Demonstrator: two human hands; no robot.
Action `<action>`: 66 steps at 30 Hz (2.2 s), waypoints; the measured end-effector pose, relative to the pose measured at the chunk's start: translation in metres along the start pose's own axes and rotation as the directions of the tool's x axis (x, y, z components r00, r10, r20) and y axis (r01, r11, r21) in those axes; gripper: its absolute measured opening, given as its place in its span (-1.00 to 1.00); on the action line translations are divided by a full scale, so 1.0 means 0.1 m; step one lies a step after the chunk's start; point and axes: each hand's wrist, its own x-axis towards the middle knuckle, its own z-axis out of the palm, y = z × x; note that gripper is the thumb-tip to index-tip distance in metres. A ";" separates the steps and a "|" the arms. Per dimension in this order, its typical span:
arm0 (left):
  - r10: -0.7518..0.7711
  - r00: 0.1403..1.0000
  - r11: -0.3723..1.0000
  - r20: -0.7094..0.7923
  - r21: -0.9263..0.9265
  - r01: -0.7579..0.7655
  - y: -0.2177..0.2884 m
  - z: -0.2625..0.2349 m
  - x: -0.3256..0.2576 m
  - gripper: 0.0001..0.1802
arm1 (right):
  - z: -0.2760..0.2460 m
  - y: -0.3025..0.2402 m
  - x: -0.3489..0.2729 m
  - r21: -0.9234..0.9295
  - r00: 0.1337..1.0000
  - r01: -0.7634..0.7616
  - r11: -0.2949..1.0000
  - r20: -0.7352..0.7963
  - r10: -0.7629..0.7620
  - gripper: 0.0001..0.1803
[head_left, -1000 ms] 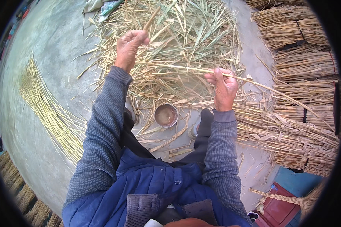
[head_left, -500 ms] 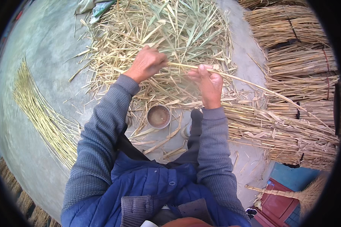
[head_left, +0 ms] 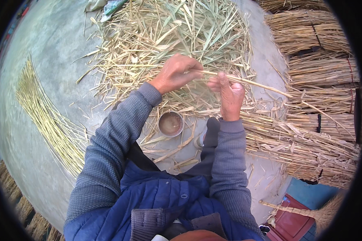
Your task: The person sits on the floor and repeatedly strips outer layers from individual dried straw stalks by hand. The person places the stripped stalks into a neat pile to the right and discards the removed layers onto the floor.
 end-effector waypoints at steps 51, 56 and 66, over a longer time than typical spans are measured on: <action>-0.185 0.977 0.794 -0.107 0.570 0.213 -0.99 -0.90 -0.49 -0.75 | -0.21 0.06 0.20 0.038 0.994 0.103 0.994 -0.052 -0.101 -0.73; -0.275 0.944 0.959 0.183 0.130 0.254 -0.87 -0.54 -0.34 -0.54 | -0.18 0.05 0.18 0.019 0.991 0.132 0.991 0.022 -0.133 -0.74; -0.509 0.828 0.747 0.236 -0.357 0.561 -0.81 -0.46 -0.29 -0.86 | -0.23 0.02 0.15 0.098 0.984 0.174 0.980 0.030 -0.178 -0.77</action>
